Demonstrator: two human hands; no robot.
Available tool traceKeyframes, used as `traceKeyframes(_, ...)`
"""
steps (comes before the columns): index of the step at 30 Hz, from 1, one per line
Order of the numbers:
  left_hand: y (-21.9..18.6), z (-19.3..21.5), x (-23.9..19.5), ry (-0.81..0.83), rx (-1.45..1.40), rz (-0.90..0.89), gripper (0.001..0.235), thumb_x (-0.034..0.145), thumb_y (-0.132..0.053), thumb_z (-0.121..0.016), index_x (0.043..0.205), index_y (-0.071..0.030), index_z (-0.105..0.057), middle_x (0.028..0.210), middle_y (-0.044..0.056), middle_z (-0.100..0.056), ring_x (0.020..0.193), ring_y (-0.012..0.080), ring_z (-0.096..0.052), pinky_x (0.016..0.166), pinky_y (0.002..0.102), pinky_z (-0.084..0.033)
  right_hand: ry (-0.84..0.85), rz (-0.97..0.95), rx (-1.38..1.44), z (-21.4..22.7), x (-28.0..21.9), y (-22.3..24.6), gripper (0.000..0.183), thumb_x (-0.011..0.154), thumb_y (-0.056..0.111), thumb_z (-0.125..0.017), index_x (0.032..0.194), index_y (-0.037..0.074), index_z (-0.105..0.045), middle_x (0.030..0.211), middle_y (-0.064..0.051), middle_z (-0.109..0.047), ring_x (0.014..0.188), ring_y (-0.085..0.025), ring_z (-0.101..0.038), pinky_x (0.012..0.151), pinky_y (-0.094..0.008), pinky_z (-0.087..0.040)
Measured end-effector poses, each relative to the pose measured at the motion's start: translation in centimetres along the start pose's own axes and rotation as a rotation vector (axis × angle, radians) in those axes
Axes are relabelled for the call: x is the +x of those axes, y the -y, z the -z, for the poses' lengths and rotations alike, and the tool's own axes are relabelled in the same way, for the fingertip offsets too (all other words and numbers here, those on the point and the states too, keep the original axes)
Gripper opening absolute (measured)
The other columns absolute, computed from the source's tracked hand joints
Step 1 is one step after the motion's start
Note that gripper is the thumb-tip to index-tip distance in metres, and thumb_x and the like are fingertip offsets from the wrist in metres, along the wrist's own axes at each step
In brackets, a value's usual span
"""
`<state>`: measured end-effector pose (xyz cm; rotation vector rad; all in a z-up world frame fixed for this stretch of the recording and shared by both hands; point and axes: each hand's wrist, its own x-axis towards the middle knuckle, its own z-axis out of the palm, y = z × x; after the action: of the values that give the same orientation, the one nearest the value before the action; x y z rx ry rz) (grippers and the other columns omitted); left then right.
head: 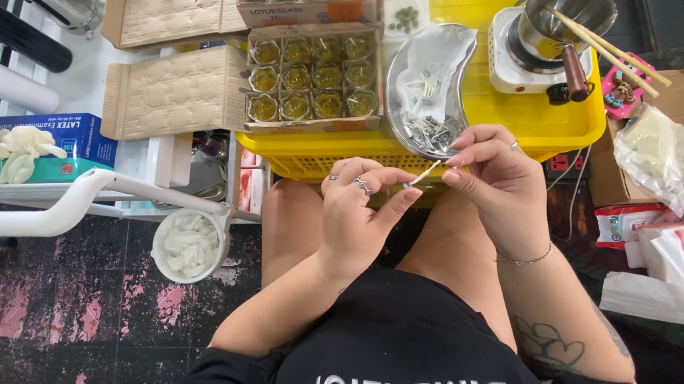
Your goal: The person repeatedly picks up small white wicks from a metal dish, folds or twists them, and inserts them into small glass containers filled with yellow liquid arranged in a cardboard tray. The person works one at a time, placing each prepared wick into a container.
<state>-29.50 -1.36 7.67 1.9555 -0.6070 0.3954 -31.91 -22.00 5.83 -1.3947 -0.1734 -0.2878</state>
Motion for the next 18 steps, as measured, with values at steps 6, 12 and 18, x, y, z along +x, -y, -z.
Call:
traceKeyframes(6, 1.0, -0.7, -0.1, 0.049, -0.144, 0.123, 0.019, 0.091, -0.027, -0.08, 0.101, -0.011, -0.077, 0.089, 0.001, -0.065, 0.085, 0.0184, -0.059, 0.079, 0.032, -0.048, -0.047, -0.047, -0.044, -0.3, 0.8, -0.1, 0.015, 0.089, -0.006, -0.076, 0.1, 0.002, -0.07, 0.12, -0.007, -0.059, 0.111, -0.012, -0.059, 0.096, -0.027, -0.051)
traceKeyframes(12, 2.0, -0.9, -0.1, 0.043, -0.12, 0.125, 0.018, 0.091, -0.025, -0.08, 0.101, -0.01, -0.078, 0.087, 0.002, -0.064, 0.085, 0.0182, -0.059, 0.081, 0.033, -0.049, -0.154, -0.042, -0.484, 1.9, 5.6, -3.3, 0.01, 0.092, 0.007, -0.08, 0.099, 0.003, -0.075, 0.108, -0.002, -0.066, 0.088, -0.009, -0.054, 0.076, -0.024, -0.044)
traceKeyframes(18, 2.7, -0.6, -0.1, 0.03, -0.119, 0.162, 0.019, 0.091, -0.026, -0.079, 0.102, -0.01, -0.078, 0.089, 0.002, -0.065, 0.086, 0.0179, -0.059, 0.082, 0.033, -0.05, -0.15, 0.003, -0.694, 4.1, 9.8, -6.8, 0.018, 0.092, 0.015, -0.083, 0.109, 0.01, -0.08, 0.104, -0.002, -0.065, 0.08, -0.01, -0.054, 0.074, -0.024, -0.048)
